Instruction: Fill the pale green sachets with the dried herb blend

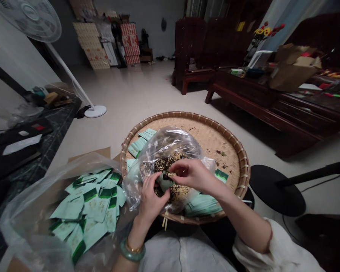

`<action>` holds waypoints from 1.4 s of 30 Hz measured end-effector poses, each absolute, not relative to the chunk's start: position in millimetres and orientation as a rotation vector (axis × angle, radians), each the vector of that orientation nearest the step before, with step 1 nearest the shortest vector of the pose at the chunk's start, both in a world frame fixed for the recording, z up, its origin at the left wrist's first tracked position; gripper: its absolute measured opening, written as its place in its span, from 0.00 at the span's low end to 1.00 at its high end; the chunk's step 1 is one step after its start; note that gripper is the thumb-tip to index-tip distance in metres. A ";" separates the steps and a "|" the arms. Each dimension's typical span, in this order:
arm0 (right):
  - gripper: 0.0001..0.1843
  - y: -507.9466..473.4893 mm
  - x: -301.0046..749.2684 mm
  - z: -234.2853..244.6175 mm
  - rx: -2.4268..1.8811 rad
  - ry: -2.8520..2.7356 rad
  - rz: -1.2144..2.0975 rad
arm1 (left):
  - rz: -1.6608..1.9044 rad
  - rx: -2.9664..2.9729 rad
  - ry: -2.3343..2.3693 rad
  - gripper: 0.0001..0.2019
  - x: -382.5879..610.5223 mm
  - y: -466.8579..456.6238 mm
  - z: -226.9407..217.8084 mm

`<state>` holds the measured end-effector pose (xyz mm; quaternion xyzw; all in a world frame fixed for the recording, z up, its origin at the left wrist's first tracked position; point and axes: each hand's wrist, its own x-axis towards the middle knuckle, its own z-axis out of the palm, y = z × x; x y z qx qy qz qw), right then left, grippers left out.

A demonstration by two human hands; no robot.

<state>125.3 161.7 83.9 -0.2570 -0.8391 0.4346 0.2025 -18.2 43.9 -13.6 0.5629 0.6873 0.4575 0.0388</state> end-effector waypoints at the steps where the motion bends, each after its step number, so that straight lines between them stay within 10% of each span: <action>1: 0.09 160.4 123.0 85.5 -0.699 -2.355 1.205 | 1.400 1.723 2.111 0.22 -18.4 43.4 -13.8; 12: 0.09 146.9 125.8 63.4 -0.583 -2.658 0.802 | 1.398 1.725 2.101 0.24 -19.1 41.9 -16.1; 32: 0.07 143.9 125.4 73.9 -0.526 -2.448 1.074 | 1.408 1.710 2.113 0.22 -18.3 42.7 -16.8; 39: 0.20 133.7 131.0 53.4 -0.617 -2.417 0.983 | 1.416 1.709 2.106 0.23 -19.7 41.2 -18.2; 42: 0.09 128.2 128.1 38.9 -0.593 -2.385 0.875 | 1.422 1.709 2.107 0.24 -19.3 41.6 -18.6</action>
